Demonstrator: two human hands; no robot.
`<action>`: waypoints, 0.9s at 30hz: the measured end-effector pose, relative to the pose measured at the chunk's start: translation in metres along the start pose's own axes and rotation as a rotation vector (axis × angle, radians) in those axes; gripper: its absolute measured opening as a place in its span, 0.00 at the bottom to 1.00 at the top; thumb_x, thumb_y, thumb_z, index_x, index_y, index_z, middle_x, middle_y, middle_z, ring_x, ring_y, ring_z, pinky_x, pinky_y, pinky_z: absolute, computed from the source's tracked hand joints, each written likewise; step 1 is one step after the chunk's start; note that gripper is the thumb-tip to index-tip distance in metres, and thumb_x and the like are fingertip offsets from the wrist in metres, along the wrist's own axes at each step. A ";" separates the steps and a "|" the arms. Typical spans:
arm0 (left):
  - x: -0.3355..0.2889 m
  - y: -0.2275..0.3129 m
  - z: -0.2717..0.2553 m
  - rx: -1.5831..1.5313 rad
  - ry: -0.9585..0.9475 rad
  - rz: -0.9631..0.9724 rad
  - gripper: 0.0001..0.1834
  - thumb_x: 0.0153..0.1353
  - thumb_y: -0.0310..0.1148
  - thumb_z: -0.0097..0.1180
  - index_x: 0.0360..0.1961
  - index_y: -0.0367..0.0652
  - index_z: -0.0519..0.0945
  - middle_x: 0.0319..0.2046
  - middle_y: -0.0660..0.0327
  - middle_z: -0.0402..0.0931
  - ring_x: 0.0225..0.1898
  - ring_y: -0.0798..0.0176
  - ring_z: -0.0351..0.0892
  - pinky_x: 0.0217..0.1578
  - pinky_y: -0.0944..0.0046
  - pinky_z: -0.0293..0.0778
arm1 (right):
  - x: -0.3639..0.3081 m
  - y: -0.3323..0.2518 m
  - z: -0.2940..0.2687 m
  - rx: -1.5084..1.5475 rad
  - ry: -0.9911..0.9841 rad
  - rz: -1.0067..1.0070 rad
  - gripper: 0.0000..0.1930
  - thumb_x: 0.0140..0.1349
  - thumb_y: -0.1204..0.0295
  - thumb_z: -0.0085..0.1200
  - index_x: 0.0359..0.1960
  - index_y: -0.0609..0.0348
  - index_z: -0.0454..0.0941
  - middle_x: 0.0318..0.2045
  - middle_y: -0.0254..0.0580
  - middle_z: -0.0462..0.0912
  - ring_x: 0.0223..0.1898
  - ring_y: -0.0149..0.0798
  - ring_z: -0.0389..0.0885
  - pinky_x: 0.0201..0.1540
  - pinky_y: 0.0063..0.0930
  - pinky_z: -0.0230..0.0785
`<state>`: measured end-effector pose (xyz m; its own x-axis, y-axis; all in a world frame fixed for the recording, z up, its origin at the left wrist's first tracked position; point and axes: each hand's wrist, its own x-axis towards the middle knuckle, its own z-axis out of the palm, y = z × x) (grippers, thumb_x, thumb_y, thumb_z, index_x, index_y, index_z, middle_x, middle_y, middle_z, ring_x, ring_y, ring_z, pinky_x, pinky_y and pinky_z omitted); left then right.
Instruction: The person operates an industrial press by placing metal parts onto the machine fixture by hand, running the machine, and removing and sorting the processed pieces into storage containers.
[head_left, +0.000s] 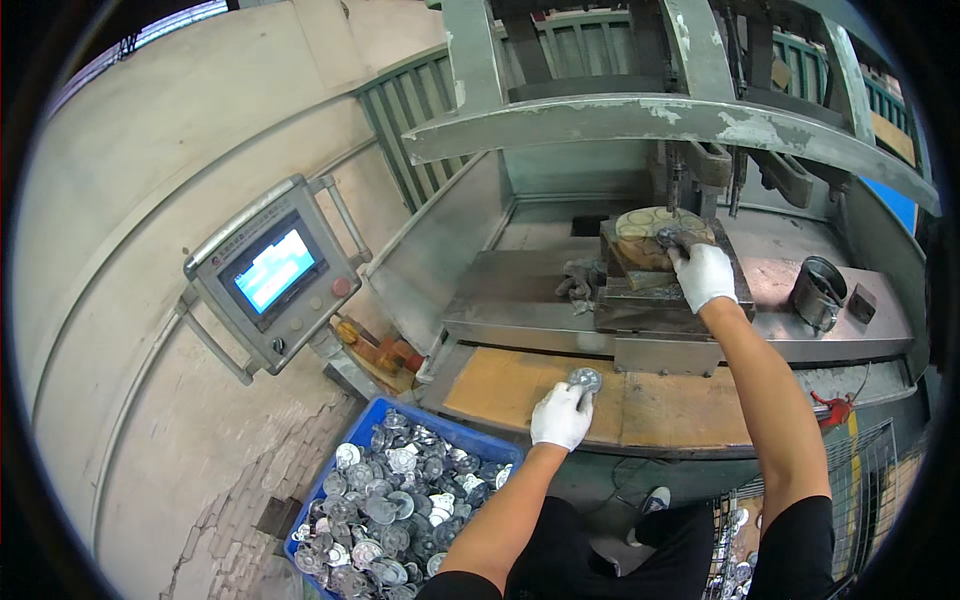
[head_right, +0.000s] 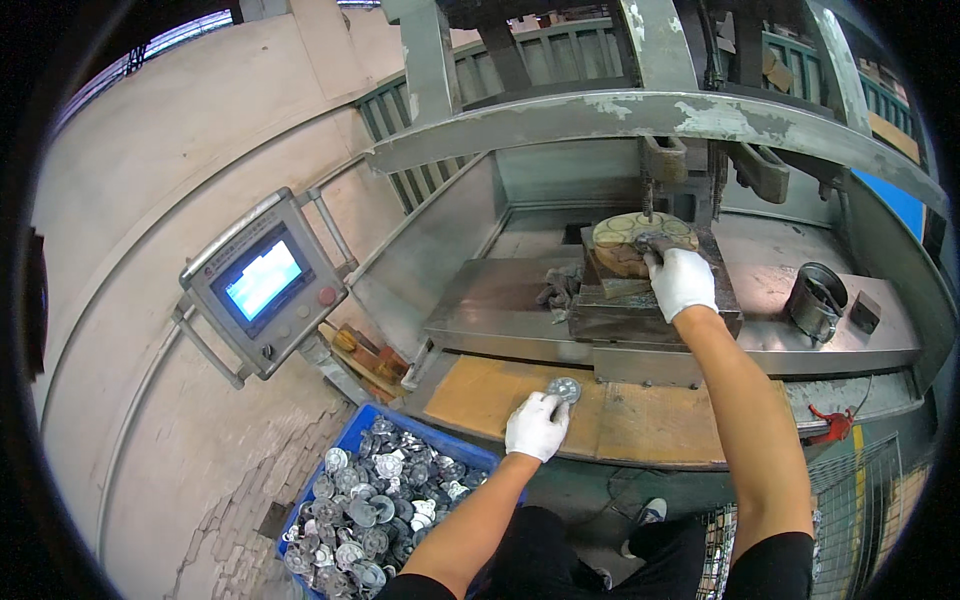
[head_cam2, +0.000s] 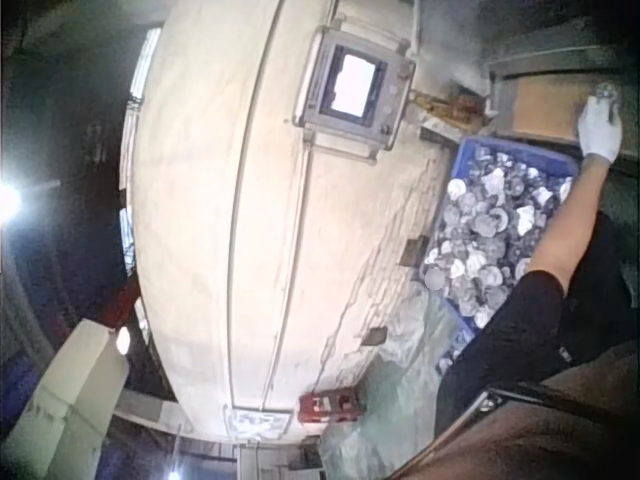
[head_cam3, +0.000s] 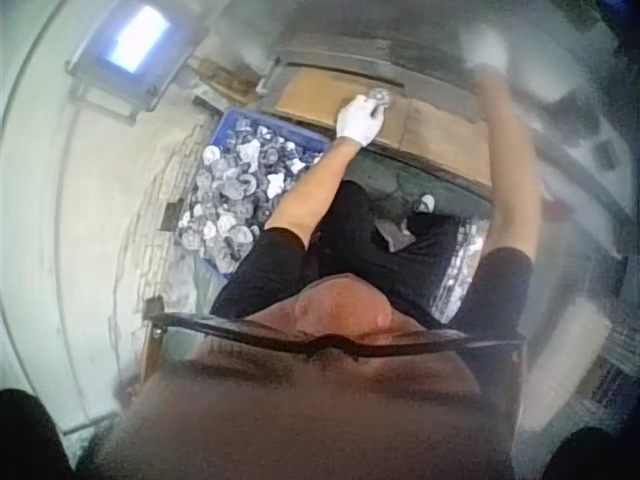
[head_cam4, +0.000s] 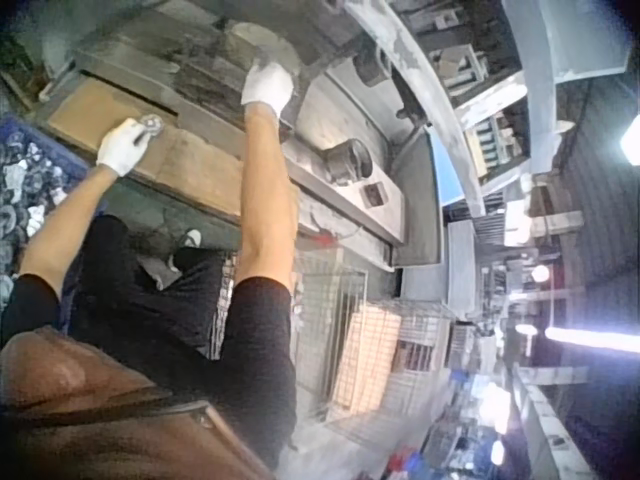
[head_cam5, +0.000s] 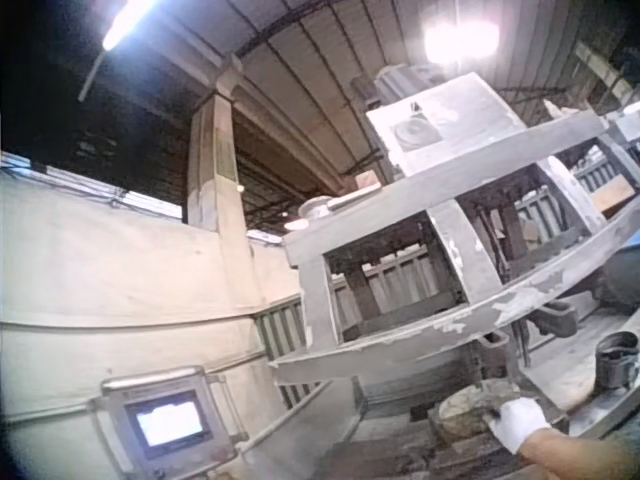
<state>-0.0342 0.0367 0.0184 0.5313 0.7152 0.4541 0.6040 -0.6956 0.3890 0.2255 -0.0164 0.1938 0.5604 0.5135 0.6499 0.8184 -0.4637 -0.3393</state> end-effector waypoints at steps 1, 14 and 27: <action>0.000 0.000 0.000 0.003 -0.018 0.010 0.10 0.59 0.42 0.58 0.33 0.48 0.84 0.33 0.55 0.79 0.36 0.49 0.81 0.40 0.51 0.77 | 0.003 0.000 -0.001 0.021 0.011 -0.050 0.16 0.62 0.57 0.55 0.34 0.58 0.84 0.31 0.58 0.83 0.36 0.58 0.82 0.43 0.49 0.74; 0.002 0.001 0.001 0.014 -0.048 0.008 0.13 0.61 0.44 0.56 0.35 0.46 0.82 0.34 0.51 0.78 0.38 0.45 0.81 0.41 0.48 0.77 | -0.156 0.082 -0.157 0.465 0.020 -0.064 0.06 0.55 0.79 0.59 0.35 0.66 0.82 0.28 0.47 0.84 0.29 0.37 0.82 0.36 0.29 0.74; 0.058 0.092 -0.066 -0.387 0.266 0.379 0.07 0.55 0.31 0.67 0.31 0.40 0.82 0.27 0.53 0.77 0.28 0.51 0.79 0.30 0.58 0.74 | -0.677 0.395 -0.115 -0.209 -0.412 1.076 0.14 0.50 0.63 0.66 0.28 0.62 0.80 0.27 0.53 0.83 0.31 0.56 0.82 0.37 0.44 0.73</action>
<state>0.0135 0.0096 0.1335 0.4701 0.4058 0.7838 0.1152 -0.9086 0.4014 0.1543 -0.6306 -0.3017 0.9817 -0.0384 -0.1868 -0.1180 -0.8916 -0.4371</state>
